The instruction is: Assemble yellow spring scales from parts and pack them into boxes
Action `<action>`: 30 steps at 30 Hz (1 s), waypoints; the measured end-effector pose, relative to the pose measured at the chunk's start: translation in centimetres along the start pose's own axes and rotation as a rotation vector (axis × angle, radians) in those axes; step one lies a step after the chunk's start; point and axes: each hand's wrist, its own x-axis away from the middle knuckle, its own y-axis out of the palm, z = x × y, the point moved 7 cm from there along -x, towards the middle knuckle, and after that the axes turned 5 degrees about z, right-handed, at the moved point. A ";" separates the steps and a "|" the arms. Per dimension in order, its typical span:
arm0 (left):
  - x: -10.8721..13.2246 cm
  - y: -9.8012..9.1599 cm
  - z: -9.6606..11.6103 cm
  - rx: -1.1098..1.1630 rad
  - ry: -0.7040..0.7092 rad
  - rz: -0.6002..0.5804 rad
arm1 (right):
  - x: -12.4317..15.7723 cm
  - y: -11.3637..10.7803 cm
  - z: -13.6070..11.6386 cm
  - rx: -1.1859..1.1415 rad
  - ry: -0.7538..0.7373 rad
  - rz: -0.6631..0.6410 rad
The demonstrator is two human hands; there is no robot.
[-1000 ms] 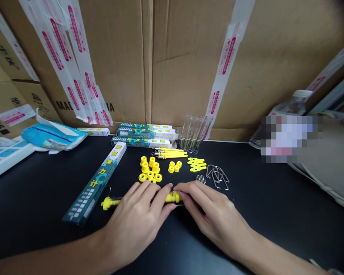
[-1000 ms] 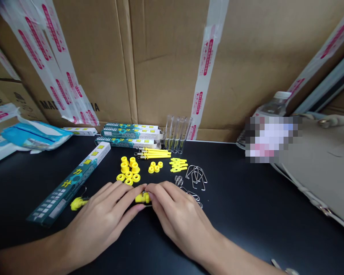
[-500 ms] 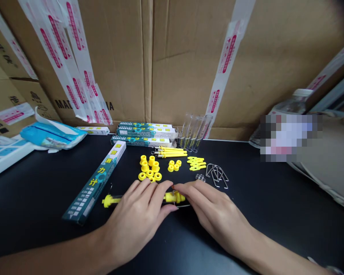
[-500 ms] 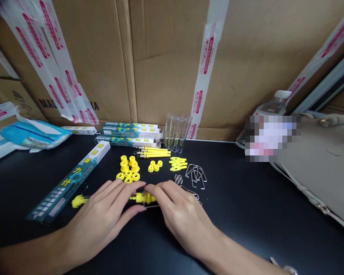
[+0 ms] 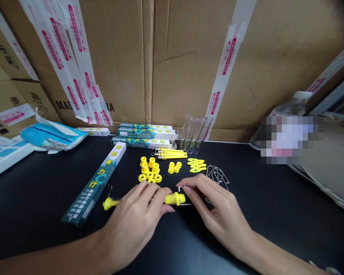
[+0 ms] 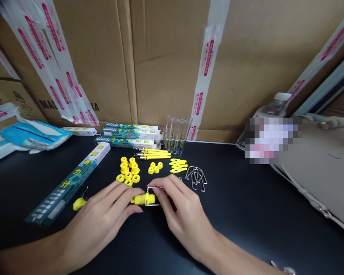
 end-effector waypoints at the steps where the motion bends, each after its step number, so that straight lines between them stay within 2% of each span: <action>1: 0.0 0.0 -0.1 0.009 -0.008 0.002 | 0.0 0.0 0.0 0.000 0.005 -0.005; 5: 0.1 0.1 -0.5 0.044 -0.045 0.001 | 0.5 0.4 -0.1 0.046 -0.049 -0.056; 11: 0.2 0.0 -1.0 0.084 -0.084 0.011 | 1.2 0.7 -1.1 0.331 -0.225 -0.091; 16: -0.1 -0.2 -0.8 0.097 -0.090 -0.008 | 1.3 0.9 -1.5 0.432 -0.291 -0.125; 23: -0.2 -0.4 -0.6 0.069 -0.079 0.032 | 1.8 0.9 -1.9 0.518 -0.393 -0.100; 30: -0.2 -0.6 -0.7 0.059 -0.033 0.081 | 1.3 0.7 -4.0 0.632 -0.563 -0.070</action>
